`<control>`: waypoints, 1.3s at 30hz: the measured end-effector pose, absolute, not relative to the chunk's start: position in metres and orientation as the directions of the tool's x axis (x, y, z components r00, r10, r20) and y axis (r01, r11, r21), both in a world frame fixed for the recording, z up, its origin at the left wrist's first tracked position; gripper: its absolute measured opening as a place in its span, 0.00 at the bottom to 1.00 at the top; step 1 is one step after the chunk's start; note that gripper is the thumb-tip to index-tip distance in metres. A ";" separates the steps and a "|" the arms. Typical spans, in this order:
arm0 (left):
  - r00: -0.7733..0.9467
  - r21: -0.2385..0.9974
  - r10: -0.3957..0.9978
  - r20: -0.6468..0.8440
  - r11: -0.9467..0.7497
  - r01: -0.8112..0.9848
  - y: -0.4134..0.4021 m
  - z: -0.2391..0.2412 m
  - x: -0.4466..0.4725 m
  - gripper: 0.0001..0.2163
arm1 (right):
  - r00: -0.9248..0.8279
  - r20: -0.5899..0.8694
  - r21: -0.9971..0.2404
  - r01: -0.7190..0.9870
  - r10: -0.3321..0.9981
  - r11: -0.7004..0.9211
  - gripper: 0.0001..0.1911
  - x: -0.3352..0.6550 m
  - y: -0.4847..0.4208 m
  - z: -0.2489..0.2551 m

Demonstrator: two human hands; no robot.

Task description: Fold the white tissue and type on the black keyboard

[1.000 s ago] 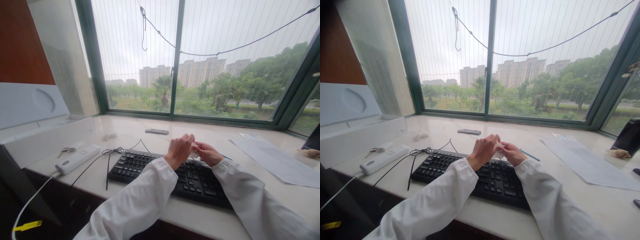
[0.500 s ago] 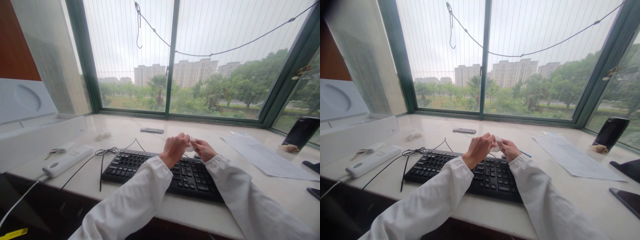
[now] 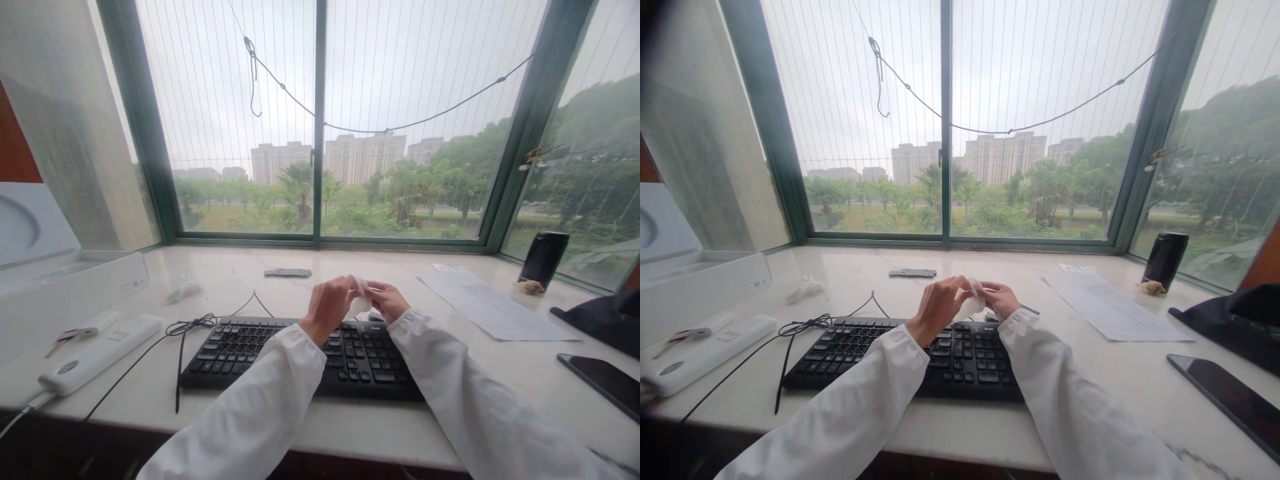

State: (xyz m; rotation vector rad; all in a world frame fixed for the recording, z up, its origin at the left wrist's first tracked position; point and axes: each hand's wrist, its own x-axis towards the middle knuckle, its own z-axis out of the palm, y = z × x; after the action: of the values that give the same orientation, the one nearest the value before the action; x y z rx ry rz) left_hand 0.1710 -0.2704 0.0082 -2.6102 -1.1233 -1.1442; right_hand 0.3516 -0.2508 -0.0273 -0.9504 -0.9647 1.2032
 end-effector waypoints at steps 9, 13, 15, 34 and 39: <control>0.403 0.226 0.596 0.695 -0.712 0.665 -0.272 0.005 0.176 0.05 | 0.096 0.059 -0.943 -0.322 0.994 0.087 0.18 0.348 -0.250 -0.029; 0.388 0.226 0.598 0.701 -0.703 0.674 -0.270 0.003 0.175 0.06 | 0.076 0.080 -0.946 -0.309 0.994 0.100 0.18 0.348 -0.250 -0.027; 0.388 0.247 0.588 0.710 -0.724 0.644 -0.271 0.003 0.174 0.06 | 0.091 0.091 -0.947 -0.301 0.992 0.115 0.19 0.349 -0.250 -0.026; 0.410 0.232 0.561 0.719 -0.750 0.619 -0.270 0.004 0.172 0.10 | 0.147 0.106 -0.931 -0.333 0.984 0.150 0.17 0.353 -0.248 -0.024; 0.378 0.244 0.533 0.757 -0.767 0.593 -0.263 0.014 0.160 0.09 | 0.146 0.170 -0.935 -0.290 0.975 0.206 0.14 0.363 -0.235 -0.035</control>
State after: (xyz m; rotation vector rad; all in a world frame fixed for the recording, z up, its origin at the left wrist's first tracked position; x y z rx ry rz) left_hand 0.1600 -0.2630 0.0143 -2.5510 -1.0441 -1.3599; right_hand 0.3627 -0.2351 -0.0354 -0.9012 -0.9843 1.1156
